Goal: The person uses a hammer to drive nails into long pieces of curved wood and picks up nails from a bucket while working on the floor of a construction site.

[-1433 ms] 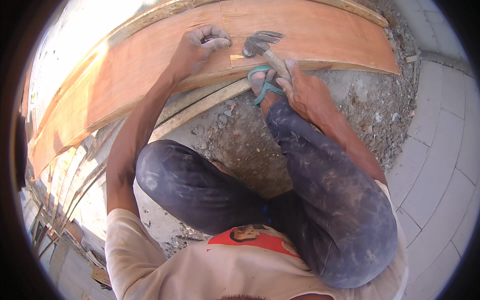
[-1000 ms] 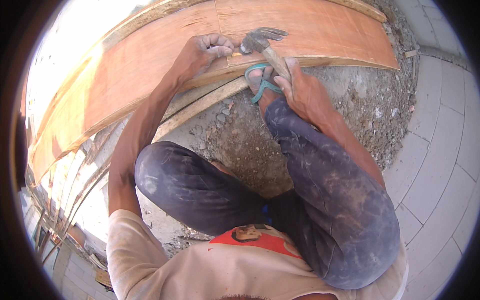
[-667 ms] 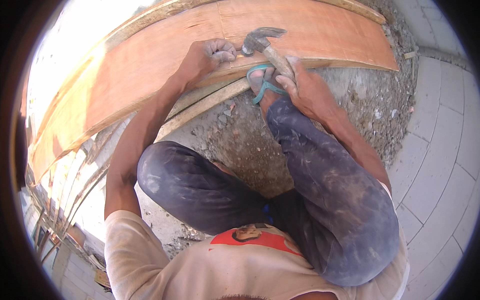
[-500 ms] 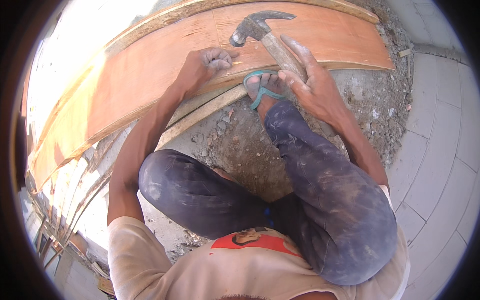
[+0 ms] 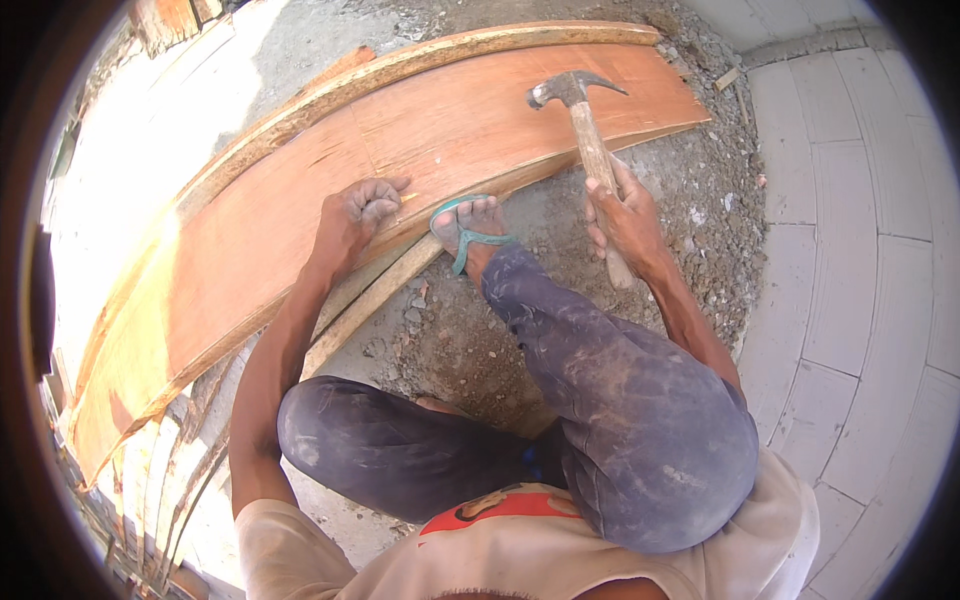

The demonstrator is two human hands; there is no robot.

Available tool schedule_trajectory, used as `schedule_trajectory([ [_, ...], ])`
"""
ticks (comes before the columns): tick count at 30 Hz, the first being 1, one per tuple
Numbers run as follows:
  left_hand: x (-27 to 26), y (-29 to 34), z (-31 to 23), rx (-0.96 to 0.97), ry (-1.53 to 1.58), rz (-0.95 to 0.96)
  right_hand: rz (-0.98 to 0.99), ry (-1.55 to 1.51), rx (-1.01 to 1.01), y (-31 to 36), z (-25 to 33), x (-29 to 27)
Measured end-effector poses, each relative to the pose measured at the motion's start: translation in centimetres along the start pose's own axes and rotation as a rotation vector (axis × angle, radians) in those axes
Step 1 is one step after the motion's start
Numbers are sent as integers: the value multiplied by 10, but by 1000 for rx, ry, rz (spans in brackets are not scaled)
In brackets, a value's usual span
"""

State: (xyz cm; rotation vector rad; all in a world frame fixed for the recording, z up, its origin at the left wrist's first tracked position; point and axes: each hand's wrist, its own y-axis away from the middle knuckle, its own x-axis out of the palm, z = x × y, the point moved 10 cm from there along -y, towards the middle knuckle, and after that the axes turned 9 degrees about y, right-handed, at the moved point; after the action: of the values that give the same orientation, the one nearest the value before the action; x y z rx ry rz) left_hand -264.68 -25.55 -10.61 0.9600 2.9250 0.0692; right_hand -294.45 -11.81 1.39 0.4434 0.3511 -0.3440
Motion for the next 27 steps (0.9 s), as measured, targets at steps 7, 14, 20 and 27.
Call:
schedule_trajectory([
  [7,5,3,4,-100,66,-16,-156,187,-201,-39,-13,-45],
  [14,-1,2,7,44,4,17,-202,455,-149,-76,-27,-56],
  [20,-3,-5,3,42,-67,-33,-189,597,-153,-152,-8,-64],
  [27,1,-3,9,38,-23,-13,-170,611,-135,-145,-23,-68],
])
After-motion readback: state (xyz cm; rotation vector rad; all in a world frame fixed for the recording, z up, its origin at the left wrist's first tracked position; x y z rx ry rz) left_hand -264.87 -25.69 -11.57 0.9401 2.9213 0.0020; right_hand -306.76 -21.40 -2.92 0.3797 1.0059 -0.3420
